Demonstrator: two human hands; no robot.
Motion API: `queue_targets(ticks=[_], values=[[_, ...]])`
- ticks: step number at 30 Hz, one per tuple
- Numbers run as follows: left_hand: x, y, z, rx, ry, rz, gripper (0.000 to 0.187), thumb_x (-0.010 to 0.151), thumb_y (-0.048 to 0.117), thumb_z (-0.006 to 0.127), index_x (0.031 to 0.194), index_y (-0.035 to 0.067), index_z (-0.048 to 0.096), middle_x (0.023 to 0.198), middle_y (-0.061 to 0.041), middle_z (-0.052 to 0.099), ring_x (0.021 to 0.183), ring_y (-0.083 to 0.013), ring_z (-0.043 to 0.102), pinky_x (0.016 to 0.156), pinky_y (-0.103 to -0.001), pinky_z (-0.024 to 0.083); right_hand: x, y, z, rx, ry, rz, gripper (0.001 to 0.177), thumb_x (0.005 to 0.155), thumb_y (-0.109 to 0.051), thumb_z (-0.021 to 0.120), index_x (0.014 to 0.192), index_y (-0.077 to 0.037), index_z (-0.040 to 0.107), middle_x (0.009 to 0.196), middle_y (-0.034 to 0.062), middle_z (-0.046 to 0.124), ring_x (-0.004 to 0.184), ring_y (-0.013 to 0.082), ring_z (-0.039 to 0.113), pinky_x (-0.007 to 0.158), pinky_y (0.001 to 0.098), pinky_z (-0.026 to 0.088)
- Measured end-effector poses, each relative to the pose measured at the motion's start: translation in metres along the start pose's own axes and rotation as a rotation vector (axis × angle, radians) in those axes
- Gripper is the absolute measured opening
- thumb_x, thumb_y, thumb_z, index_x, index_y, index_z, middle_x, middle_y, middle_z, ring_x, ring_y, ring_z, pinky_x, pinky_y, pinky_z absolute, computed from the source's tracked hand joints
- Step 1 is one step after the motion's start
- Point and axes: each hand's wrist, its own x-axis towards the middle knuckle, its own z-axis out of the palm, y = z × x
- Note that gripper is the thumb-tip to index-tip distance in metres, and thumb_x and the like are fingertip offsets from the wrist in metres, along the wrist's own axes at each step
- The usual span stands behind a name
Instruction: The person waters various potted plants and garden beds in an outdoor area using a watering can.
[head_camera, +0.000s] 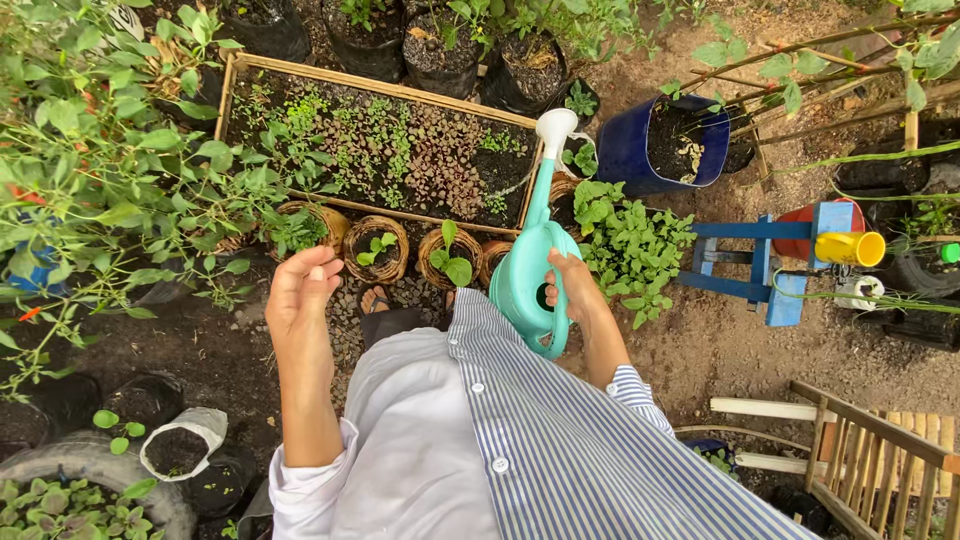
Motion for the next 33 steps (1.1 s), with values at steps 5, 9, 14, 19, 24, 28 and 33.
queue_targets(ticks=[5,9,14,19,24,28,33], values=[[0.009,0.008,-0.018,0.008,0.029,0.0,0.02,0.107,0.016,0.058,0.123,0.005,0.063,0.123,-0.006,0.067,0.113,-0.016,0.066,0.099,-0.03,0.053,0.003,-0.001,0.026,-0.038,-0.007,0.012,0.024,0.104,-0.035,0.055,0.1,-0.012,0.047,0.07,0.0014,0.045,0.049,0.0127,0.039,0.041,0.0304,0.033],[0.011,0.013,-0.034,0.034,0.061,0.011,0.02,0.108,0.015,0.056,0.124,0.005,0.063,0.123,-0.006,0.067,0.113,-0.0158,0.066,0.098,-0.03,0.053,0.006,-0.004,0.048,-0.116,-0.008,0.012,0.025,0.105,-0.034,0.055,0.101,-0.01,0.048,0.071,0.0012,0.045,0.049,0.0125,0.038,0.041,0.0314,0.033],[0.013,0.017,-0.056,0.034,0.111,0.017,0.021,0.108,0.014,0.055,0.124,0.004,0.063,0.125,-0.007,0.067,0.113,-0.0162,0.066,0.098,-0.03,0.053,0.009,-0.011,0.075,-0.175,-0.048,0.027,0.025,0.104,-0.034,0.055,0.106,-0.01,0.049,0.071,0.0012,0.044,0.05,0.0118,0.038,0.042,0.0301,0.033],[0.011,0.016,-0.076,-0.018,0.158,0.002,0.02,0.108,0.012,0.055,0.125,0.003,0.063,0.125,-0.008,0.067,0.113,-0.0168,0.066,0.099,-0.03,0.054,0.012,-0.013,0.1,-0.226,-0.074,0.02,0.029,0.104,-0.034,0.056,0.112,-0.008,0.049,0.072,0.0012,0.044,0.05,0.0117,0.038,0.042,0.0303,0.033],[0.015,0.015,-0.097,-0.018,0.189,-0.017,0.02,0.108,0.011,0.054,0.124,0.004,0.063,0.125,-0.008,0.068,0.113,-0.0165,0.067,0.099,-0.03,0.053,0.013,-0.011,0.126,-0.273,-0.116,0.032,0.03,0.104,-0.035,0.057,0.108,-0.007,0.047,0.073,0.0012,0.043,0.051,0.0118,0.038,0.042,0.0304,0.032],[0.018,0.014,-0.111,-0.013,0.198,-0.017,0.02,0.108,0.01,0.055,0.125,0.005,0.063,0.125,-0.008,0.067,0.112,-0.0168,0.067,0.097,-0.03,0.053,0.009,-0.009,0.151,-0.342,-0.111,0.045,0.025,0.103,-0.035,0.056,0.107,-0.011,0.051,0.072,0.0007,0.043,0.051,0.0116,0.038,0.043,0.03,0.032],[0.024,0.017,-0.124,-0.018,0.189,-0.028,0.02,0.108,0.012,0.055,0.124,0.005,0.063,0.125,-0.008,0.068,0.113,-0.0166,0.067,0.098,-0.03,0.053,0.006,-0.006,0.177,-0.35,-0.18,0.031,0.027,0.104,-0.036,0.056,0.103,-0.009,0.05,0.072,0.0,0.043,0.05,0.0109,0.038,0.043,0.0293,0.032]])
